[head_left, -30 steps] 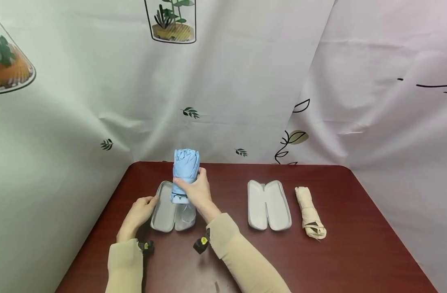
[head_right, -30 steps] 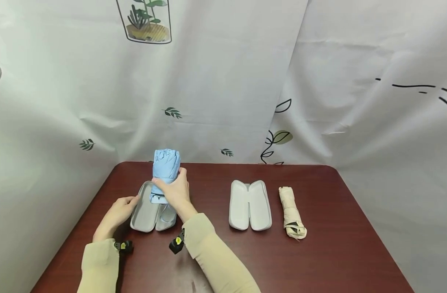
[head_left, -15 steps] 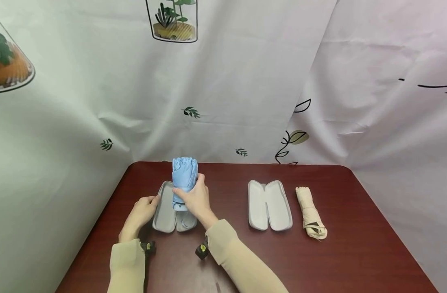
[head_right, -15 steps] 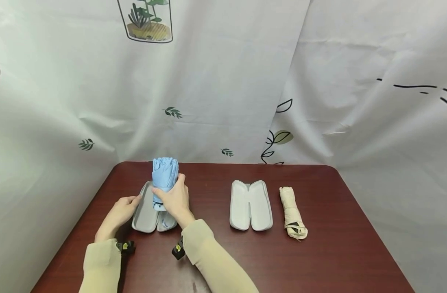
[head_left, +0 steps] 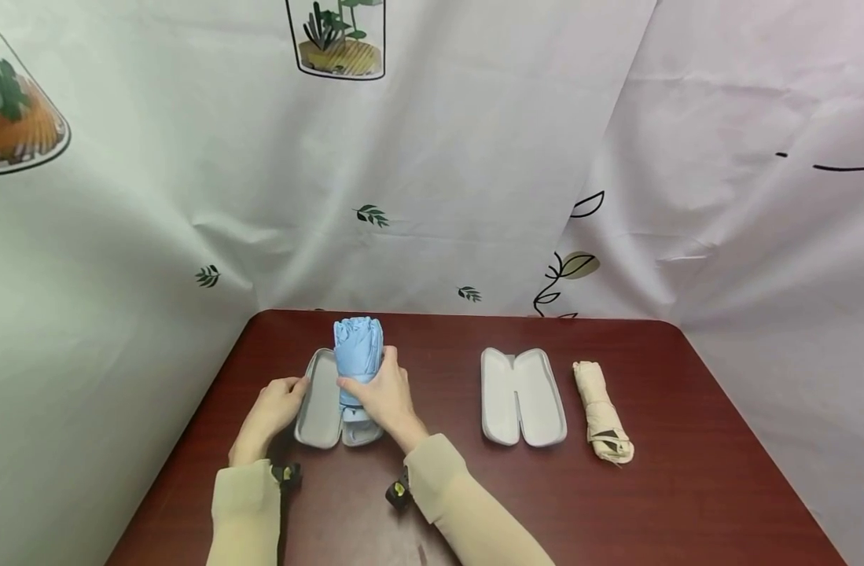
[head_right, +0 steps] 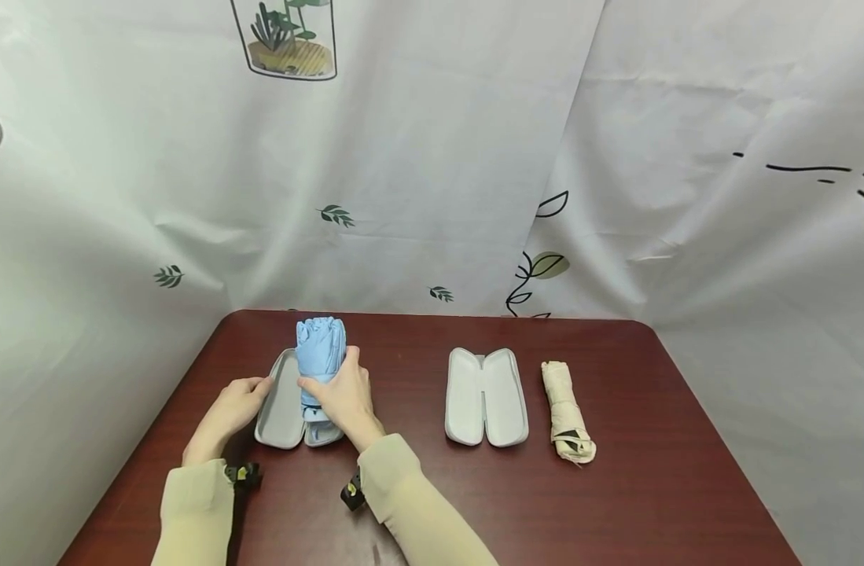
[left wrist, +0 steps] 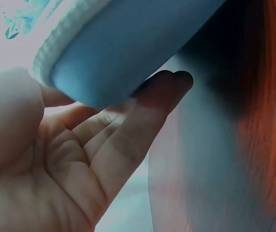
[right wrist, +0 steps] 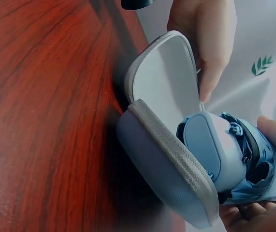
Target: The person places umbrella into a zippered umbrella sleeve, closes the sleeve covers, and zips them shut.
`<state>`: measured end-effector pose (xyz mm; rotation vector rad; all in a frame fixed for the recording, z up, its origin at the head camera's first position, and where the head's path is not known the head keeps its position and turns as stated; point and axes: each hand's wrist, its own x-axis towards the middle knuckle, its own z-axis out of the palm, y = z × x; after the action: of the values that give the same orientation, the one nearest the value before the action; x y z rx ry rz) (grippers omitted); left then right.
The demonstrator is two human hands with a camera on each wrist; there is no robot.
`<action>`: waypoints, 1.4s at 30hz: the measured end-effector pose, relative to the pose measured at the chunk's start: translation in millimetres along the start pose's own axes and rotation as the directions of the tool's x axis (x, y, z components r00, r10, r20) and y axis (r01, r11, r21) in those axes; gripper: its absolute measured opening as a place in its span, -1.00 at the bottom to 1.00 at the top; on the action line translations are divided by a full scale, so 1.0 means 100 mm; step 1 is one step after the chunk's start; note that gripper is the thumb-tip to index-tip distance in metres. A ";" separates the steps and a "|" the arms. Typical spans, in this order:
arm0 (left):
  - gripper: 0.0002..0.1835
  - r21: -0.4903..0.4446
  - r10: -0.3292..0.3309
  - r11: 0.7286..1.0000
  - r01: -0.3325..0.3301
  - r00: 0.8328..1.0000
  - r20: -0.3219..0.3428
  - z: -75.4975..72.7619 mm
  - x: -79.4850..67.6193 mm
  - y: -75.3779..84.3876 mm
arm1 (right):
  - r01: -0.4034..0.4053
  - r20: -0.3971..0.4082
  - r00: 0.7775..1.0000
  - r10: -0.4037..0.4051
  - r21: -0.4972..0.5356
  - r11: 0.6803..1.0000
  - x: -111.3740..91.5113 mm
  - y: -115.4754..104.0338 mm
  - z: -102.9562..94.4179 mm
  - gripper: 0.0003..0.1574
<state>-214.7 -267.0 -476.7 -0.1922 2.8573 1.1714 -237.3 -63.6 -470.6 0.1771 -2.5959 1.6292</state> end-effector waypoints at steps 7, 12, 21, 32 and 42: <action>-0.62 0.015 -0.008 1.000 0.008 0.999 -0.036 0.01 -0.01 0.01 | -0.004 0.016 1.000 0.004 -0.008 1.000 -0.04 0.05 -0.01 -0.02; -0.76 0.031 -0.014 0.999 0.015 0.999 -0.037 0.01 -0.02 0.01 | -0.014 0.028 1.000 0.013 0.006 1.000 -0.05 0.11 0.00 0.03; -0.74 0.045 -0.006 0.999 0.008 0.999 -0.035 0.02 -0.01 0.03 | -0.017 0.054 0.998 0.018 -0.015 1.000 -0.04 0.30 0.00 0.08; -0.71 0.020 -0.005 1.000 0.006 0.998 -0.057 0.01 0.00 0.08 | -0.052 0.086 0.995 0.052 -0.003 0.999 -0.03 0.39 -0.05 -0.02; -0.73 0.020 0.005 1.000 -0.004 0.999 -0.045 0.01 0.00 0.05 | -0.032 0.048 0.998 0.032 0.000 0.999 -0.05 0.41 -0.01 -0.11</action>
<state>-215.6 -262.5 -474.1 -0.2151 2.9088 1.1530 -237.5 -44.8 -507.2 0.1782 -2.6471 1.6563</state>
